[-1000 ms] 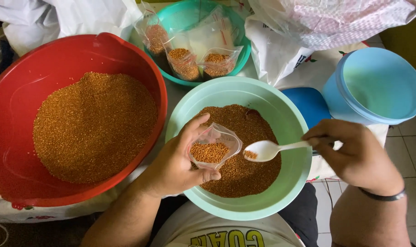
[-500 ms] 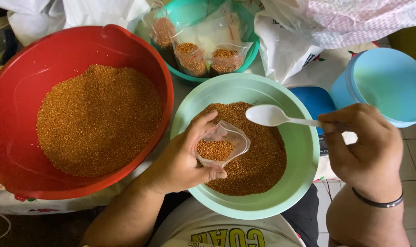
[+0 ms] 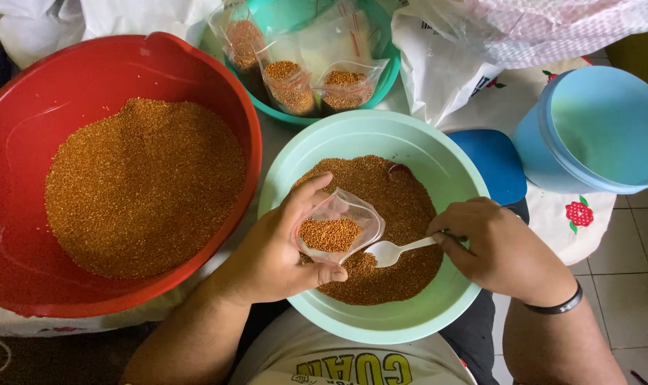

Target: The person fills small plastic bags with birdseed by hand using a plastic spoon to scoop seed from a bowl, then closes the bags.

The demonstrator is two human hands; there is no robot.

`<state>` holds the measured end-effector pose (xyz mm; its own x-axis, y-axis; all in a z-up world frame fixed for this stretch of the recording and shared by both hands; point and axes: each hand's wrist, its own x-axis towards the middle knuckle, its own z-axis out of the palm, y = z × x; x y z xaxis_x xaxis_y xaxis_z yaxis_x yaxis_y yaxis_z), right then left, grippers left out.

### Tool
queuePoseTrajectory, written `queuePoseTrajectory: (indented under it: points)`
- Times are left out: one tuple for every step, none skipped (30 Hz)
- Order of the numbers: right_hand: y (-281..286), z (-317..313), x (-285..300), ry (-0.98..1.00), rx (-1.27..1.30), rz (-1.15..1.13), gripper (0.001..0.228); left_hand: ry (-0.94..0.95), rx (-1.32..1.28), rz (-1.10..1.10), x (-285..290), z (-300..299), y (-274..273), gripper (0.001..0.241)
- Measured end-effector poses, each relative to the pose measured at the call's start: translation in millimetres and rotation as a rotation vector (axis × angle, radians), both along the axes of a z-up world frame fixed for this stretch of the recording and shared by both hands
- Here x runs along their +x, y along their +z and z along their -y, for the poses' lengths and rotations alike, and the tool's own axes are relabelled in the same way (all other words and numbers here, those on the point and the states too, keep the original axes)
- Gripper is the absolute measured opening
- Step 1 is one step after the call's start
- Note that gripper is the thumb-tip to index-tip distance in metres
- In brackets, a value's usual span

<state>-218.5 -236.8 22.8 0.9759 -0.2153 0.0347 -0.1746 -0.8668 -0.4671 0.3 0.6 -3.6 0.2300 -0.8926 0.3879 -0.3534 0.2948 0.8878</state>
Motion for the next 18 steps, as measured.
queuePoseTrajectory:
  points:
    - [2.8,1.7,-1.1,0.000,0.001,0.001,0.014,0.000,0.001,0.001,0.3,-0.1,-0.2,0.104]
    - [5.8,3.5,-2.2,-0.027,0.040,-0.011,0.016,-0.001,0.000,0.009,0.6,-0.2,-0.2,0.104]
    - [8.9,5.3,-3.5,-0.054,0.078,-0.022,0.019,-0.003,-0.003,0.018,0.9,0.0,-0.3,0.104]
    - [12.3,8.5,-7.5,-0.055,0.077,-0.021,0.019,-0.003,-0.004,0.019,0.9,-0.1,-0.2,0.104]
    - [16.0,11.8,-11.2,-0.087,0.143,-0.033,0.018,0.002,0.009,0.020,1.0,-0.1,-0.3,0.104]
    - [19.6,14.8,-14.9,-0.119,0.208,-0.045,0.017,0.007,0.021,0.022,1.1,-0.4,-0.3,0.104]
    - [23.8,15.9,-19.6,-0.118,0.206,-0.044,0.017,0.008,0.018,0.023,1.5,-0.5,-1.2,0.104]
    - [27.9,17.1,-24.5,-0.150,0.210,-0.001,0.017,0.001,0.020,0.020,1.8,-0.7,-2.1,0.105]
    - [31.9,18.4,-29.5,-0.181,0.215,0.043,0.018,-0.007,0.021,0.018,1.9,-0.8,-3.0,0.105]
    - [37.7,19.9,-30.5,-0.180,0.213,0.044,0.018,-0.006,0.019,0.019,1.8,-0.3,-2.9,0.105]
    - [43.5,21.0,-31.7,-0.131,0.222,0.129,0.018,-0.005,0.002,0.039,1.7,-0.2,-2.8,0.104]
    - [49.3,22.2,-32.9,-0.082,0.230,0.215,0.019,-0.004,-0.015,0.059,1.6,0.0,-2.5,0.103]
    - [52.0,16.4,-30.4,-0.081,0.229,0.216,0.019,-0.004,-0.016,0.060,1.6,-0.3,-3.8,0.103]
    - [54.7,10.6,-28.0,-0.120,0.220,0.295,0.015,0.001,-0.006,0.054,1.7,-0.7,-5.1,0.105]
    - [57.3,4.9,-25.4,-0.159,0.211,0.376,0.012,0.005,0.003,0.050,2.0,-1.0,-6.3,0.107]
    - [60.4,-3.1,-18.3,-0.158,0.209,0.379,0.012,0.005,0.001,0.053,1.1,-0.1,-6.0,0.107]
    - [63.5,-10.8,-10.8,-0.114,0.117,0.462,0.008,0.014,-0.019,0.065,0.4,0.7,-5.6,0.107]
    - [66.6,-18.6,-3.1,-0.070,0.024,0.545,0.005,0.022,-0.039,0.078,0.0,1.5,-5.3,0.107]
